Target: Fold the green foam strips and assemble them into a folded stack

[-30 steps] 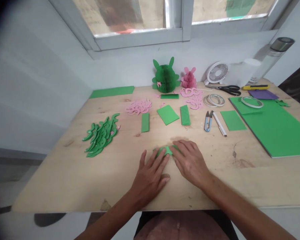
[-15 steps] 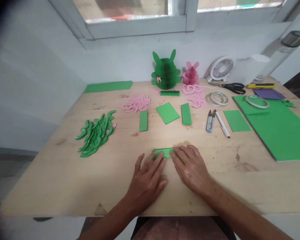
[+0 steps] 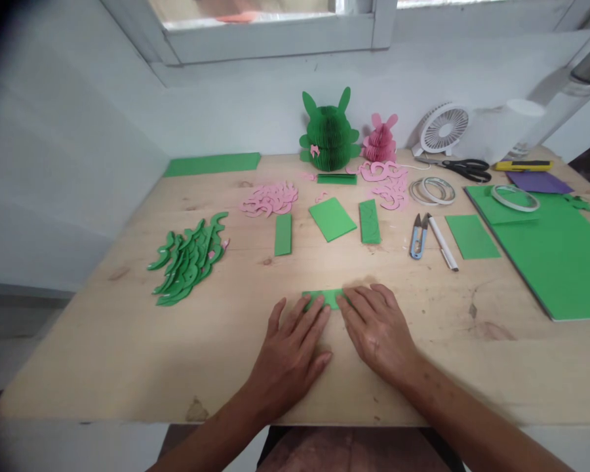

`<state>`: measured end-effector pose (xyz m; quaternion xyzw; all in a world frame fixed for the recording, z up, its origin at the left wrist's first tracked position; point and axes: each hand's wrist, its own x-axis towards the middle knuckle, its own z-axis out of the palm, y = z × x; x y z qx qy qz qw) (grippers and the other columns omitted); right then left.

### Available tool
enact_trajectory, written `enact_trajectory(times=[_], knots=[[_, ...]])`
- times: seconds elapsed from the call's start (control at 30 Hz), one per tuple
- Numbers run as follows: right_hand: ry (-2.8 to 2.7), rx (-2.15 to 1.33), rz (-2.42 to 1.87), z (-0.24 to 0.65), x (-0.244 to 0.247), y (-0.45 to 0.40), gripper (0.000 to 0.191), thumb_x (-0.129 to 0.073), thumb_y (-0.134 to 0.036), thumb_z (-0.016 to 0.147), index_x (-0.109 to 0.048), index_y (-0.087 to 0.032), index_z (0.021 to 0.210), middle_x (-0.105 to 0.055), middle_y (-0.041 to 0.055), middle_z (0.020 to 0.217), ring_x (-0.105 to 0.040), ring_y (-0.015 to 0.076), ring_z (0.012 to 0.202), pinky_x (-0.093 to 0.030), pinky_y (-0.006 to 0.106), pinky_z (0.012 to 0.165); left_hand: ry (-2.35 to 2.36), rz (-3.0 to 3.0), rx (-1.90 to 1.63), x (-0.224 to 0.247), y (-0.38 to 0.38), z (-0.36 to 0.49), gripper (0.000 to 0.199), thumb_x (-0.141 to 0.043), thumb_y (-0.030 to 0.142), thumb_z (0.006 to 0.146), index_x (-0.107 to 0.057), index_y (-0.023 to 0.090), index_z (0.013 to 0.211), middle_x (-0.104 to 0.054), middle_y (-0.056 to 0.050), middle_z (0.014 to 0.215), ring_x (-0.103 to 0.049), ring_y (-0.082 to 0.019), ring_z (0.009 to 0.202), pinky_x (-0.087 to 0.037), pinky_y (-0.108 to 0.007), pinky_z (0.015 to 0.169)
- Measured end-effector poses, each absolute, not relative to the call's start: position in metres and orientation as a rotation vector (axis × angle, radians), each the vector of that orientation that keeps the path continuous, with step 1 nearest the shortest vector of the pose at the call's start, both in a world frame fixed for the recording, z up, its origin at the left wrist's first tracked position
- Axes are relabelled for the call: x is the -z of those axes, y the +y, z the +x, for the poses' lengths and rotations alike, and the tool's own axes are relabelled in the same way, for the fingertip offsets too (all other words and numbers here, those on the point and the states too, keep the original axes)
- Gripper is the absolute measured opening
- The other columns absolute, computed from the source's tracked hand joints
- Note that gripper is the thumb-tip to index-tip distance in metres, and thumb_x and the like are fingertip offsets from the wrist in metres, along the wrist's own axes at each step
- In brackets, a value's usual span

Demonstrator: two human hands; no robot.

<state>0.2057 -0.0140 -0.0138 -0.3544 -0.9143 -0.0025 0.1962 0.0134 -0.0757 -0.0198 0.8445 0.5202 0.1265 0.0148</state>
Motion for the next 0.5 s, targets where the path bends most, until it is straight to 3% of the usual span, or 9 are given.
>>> enact_trajectory(times=[0.5], knots=[[-2.581,-0.006,-1.014,0.2051,0.0150,-0.0135,0.030,-0.049,-0.018,0.086,-0.059,-0.022,0.114,-0.064,0.0078,0.113,-0.055,0.0226,0.106,-0.034,0.045,0.094,1.616,2.607,-0.384,0.0184,-0.0752,0.0142,0.054,-0.041,0.044,0.086,-0.040,0.017,0.133,-0.039,-0.010,0.140,-0.029,-0.028,0.130,-0.014,-0.053,0.107]])
